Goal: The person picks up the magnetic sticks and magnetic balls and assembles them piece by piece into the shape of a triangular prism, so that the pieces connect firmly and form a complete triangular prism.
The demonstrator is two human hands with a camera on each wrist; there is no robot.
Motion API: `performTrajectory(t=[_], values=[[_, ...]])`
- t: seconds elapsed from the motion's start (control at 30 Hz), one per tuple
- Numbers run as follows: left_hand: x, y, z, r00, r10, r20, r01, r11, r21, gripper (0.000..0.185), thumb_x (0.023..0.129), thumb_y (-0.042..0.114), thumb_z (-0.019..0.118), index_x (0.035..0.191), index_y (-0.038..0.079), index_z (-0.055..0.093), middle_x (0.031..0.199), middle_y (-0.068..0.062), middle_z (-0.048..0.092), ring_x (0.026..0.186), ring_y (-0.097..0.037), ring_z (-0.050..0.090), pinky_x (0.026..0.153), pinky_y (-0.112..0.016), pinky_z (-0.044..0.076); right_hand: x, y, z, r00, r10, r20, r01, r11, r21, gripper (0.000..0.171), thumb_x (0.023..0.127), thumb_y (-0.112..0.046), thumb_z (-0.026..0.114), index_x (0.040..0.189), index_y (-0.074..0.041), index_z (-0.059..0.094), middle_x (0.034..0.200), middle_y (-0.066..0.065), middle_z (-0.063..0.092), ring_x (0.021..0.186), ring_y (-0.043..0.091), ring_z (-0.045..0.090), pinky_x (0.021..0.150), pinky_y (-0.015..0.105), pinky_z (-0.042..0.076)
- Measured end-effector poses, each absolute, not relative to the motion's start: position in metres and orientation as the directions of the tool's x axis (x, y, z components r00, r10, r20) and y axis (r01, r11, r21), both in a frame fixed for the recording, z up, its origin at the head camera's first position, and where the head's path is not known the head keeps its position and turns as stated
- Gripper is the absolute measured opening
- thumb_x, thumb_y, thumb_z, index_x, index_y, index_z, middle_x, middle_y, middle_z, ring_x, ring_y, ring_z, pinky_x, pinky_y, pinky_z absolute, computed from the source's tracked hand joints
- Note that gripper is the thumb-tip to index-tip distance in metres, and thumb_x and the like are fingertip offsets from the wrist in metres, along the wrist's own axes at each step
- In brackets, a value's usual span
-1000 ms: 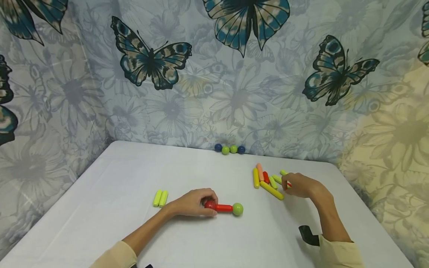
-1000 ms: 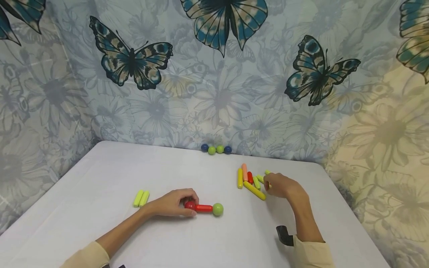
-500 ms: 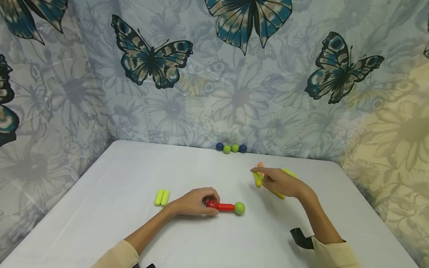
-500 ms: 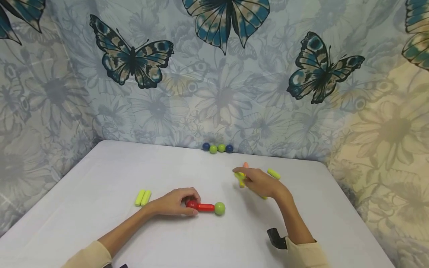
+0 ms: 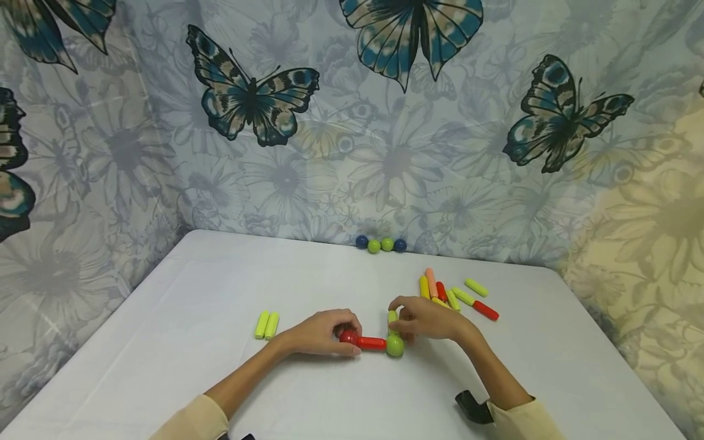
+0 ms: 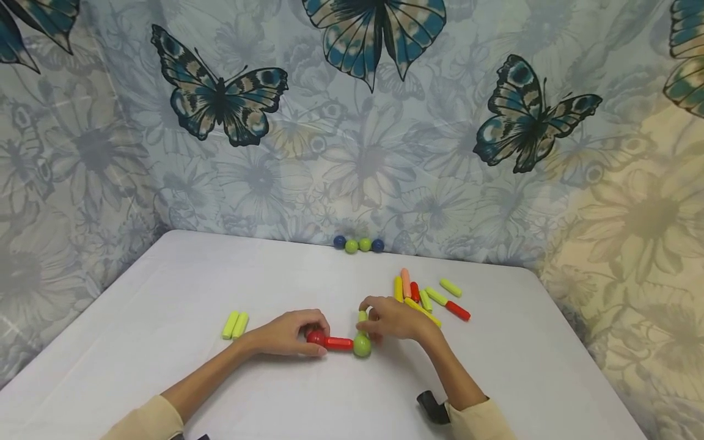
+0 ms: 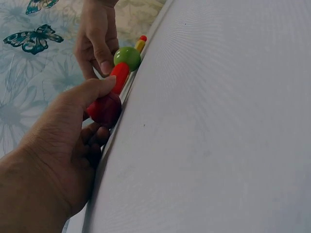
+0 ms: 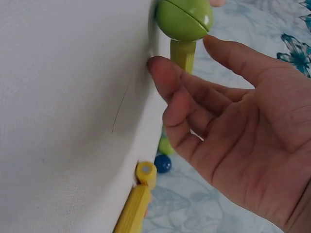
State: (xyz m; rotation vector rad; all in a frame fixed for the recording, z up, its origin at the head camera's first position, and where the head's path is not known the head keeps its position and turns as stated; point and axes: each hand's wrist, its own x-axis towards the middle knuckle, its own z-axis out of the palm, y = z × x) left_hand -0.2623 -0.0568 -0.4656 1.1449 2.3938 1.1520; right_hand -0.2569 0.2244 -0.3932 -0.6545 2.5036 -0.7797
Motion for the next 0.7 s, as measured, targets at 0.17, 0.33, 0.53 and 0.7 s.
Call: performTrajectory(t=[0.17,0.33,0.53,0.7], values=[[-0.263,-0.056,-0.464,-0.662,0.741,0.112,0.552,0.381,0.742,0.025,0.090,0.039,0.080,0.108,0.026,0.068,0.099,0.012,0.061,0.088,0.000,0.052,0.079,-0.019,0.045,-0.257,0.224,-0.390,-0.784,-0.560,-0.267,-0.320,0.734,-0.600,0.048,0.104,-0.025,0.064,0.139,0.006,0.055,0.080,0.005,0.069,0.071,0.016,0.063,0.073,0.025,0.051],[-0.263,-0.054,-0.463,-0.661,0.744,0.100,0.545,0.384,0.745,0.027,0.090,0.039,0.080,0.110,0.025,0.068,0.099,0.013,0.061,0.088,0.000,0.052,0.080,-0.018,0.044,-0.259,0.228,-0.385,-0.794,-0.551,-0.257,-0.330,0.746,-0.578,0.047,0.104,-0.024,0.064,0.141,0.004,0.054,0.083,0.007,0.068,0.073,0.015,0.061,0.071,0.025,0.050],[-0.264,-0.056,-0.464,-0.667,0.740,0.088,0.539,0.397,0.743,0.027,0.089,0.040,0.081,0.109,0.028,0.068,0.096,0.014,0.059,0.086,0.001,0.050,0.078,-0.018,0.043,-0.293,0.233,-0.370,-0.862,-0.476,-0.173,-0.352,0.809,-0.470,0.045,0.105,-0.020,0.063,0.141,0.004,0.054,0.112,0.018,0.068,0.090,0.021,0.064,0.081,0.035,0.055],[-0.264,-0.058,-0.466,-0.665,0.741,0.091,0.529,0.381,0.758,0.027,0.089,0.041,0.081,0.108,0.027,0.068,0.095,0.013,0.059,0.086,0.001,0.051,0.078,-0.018,0.044,-0.346,0.232,-0.368,-0.910,-0.409,-0.064,-0.355,0.852,-0.386,0.046,0.106,-0.014,0.057,0.145,0.010,0.049,0.139,0.033,0.056,0.121,0.043,0.060,0.105,0.054,0.052]])
